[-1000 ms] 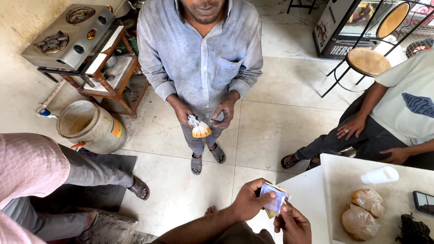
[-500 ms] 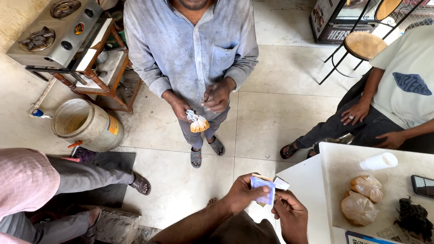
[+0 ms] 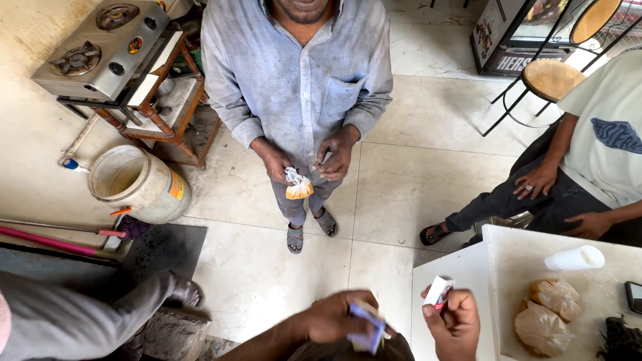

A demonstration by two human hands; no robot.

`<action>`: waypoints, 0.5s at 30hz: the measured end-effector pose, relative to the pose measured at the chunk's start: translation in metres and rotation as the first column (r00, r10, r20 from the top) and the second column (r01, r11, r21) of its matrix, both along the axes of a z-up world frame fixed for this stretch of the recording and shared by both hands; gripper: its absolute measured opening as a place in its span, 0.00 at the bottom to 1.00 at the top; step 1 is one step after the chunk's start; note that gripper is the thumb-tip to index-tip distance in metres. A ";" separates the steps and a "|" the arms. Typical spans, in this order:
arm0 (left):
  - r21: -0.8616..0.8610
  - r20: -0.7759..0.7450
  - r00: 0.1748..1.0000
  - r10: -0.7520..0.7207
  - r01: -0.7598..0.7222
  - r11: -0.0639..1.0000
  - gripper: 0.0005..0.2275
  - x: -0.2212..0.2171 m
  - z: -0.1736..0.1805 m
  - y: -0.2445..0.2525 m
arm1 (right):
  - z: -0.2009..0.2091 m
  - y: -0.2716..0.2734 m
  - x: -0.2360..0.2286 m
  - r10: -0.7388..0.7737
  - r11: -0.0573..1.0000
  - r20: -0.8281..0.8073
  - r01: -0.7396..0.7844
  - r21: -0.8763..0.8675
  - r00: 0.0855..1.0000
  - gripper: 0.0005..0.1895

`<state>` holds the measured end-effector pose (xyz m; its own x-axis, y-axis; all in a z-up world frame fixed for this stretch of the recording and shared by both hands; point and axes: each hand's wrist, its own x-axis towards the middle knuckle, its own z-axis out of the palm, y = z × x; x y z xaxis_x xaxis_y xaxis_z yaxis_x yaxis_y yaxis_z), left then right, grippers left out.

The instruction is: The recorder is seen making payments and interacting with a shopkeeper, handling cash and small items.

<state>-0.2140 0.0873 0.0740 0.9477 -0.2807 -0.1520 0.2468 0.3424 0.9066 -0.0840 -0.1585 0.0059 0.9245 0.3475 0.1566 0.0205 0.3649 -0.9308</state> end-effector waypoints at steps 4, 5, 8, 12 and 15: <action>0.324 -0.019 0.975 -0.220 0.215 0.921 0.10 -0.015 0.035 -0.013 | 0.086 0.027 0.012 0.151 0.985 0.260 -0.122 -0.123 0.954 0.24; 0.226 0.011 0.972 -0.236 0.228 0.947 0.13 -0.016 0.039 -0.014 | 0.097 0.032 0.017 0.195 0.969 0.342 -0.127 -0.213 0.919 0.37; 0.032 0.033 0.977 -0.212 0.211 0.977 0.17 -0.021 0.028 -0.013 | 0.133 0.051 0.023 0.264 0.931 0.608 -0.034 -0.362 0.748 0.49; -0.288 -0.102 0.995 0.002 -0.032 0.957 0.17 -0.027 0.007 -0.009 | 0.175 0.083 0.021 0.322 0.879 0.847 0.198 -0.433 0.422 0.30; -0.304 -0.260 0.941 0.219 -0.295 0.906 0.18 -0.023 -0.020 0.002 | 0.185 0.093 0.023 0.353 0.874 0.882 0.226 -0.430 0.312 0.26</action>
